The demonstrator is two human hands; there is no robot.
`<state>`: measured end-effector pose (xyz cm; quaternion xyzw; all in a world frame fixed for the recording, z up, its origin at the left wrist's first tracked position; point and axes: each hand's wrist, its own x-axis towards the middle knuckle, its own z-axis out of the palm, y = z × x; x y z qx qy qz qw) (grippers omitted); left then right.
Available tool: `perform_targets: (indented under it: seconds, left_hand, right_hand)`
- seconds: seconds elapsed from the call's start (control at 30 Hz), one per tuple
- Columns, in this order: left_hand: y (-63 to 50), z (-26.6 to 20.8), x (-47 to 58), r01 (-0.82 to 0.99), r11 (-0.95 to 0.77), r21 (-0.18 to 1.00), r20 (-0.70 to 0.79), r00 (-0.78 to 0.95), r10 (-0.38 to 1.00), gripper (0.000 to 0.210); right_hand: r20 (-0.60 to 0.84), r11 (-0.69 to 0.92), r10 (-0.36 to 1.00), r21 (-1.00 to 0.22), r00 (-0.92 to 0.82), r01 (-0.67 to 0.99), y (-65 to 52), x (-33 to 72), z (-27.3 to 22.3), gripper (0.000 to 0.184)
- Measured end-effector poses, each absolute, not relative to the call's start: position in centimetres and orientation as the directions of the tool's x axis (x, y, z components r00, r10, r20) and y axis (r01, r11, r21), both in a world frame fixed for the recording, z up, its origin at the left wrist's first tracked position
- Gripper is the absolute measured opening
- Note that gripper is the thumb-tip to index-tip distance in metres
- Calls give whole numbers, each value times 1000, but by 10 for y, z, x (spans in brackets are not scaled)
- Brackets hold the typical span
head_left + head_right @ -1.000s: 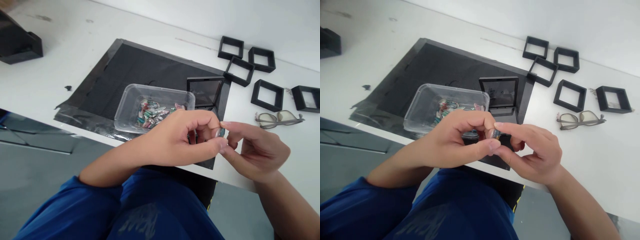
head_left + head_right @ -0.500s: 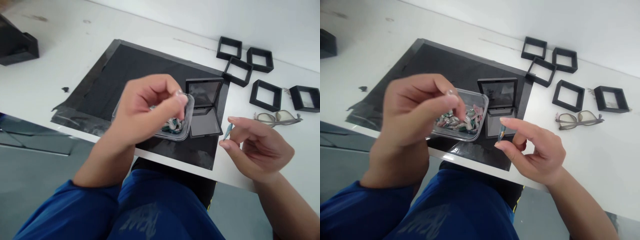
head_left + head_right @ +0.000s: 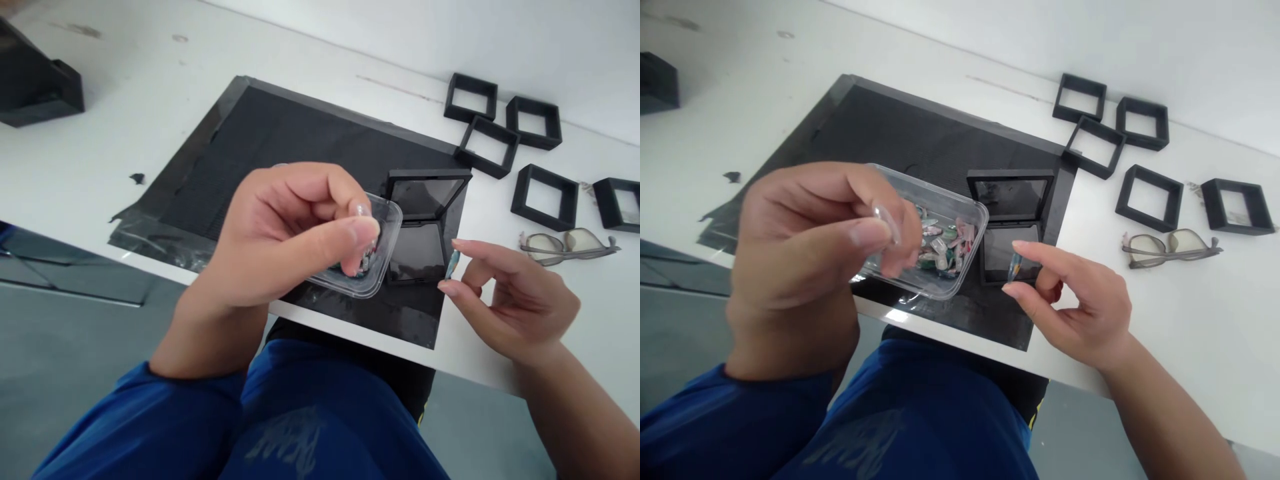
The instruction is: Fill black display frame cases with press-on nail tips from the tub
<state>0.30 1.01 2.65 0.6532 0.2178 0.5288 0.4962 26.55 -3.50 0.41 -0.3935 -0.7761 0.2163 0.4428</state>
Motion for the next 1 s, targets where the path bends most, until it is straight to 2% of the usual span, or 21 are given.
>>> perform_targets:
  seconds: [0.13,0.23,0.33,0.43,0.63,0.87,1.0]
  left_hand:
    - [-2,33,-1,-214,-316,924,378,396,837,14]
    - [-9,42,5,-134,-270,953,299,306,904,22]
    - [-9,51,17,-141,-331,933,353,186,917,38]
    - [-4,56,26,-139,-374,917,392,146,908,46]
    - [1,54,27,-152,-399,904,418,122,900,47]
    - [5,37,23,-177,-424,888,444,94,891,44]
    - [12,23,16,-150,-498,854,512,78,855,38]
  right_hand:
    - [526,638,768,-586,-365,499,-30,267,1,62]
    - [495,635,770,-532,-403,560,-27,269,-2,53]
    - [444,610,790,-500,-424,614,-23,271,-7,39]
    - [352,537,843,-521,-407,663,-19,272,-12,31]
    - [96,429,891,-501,-444,751,-10,266,-18,37]
    - [-24,398,898,-383,-439,834,-8,257,-8,41]
    - [-86,353,904,-402,-418,845,-10,262,-3,41]
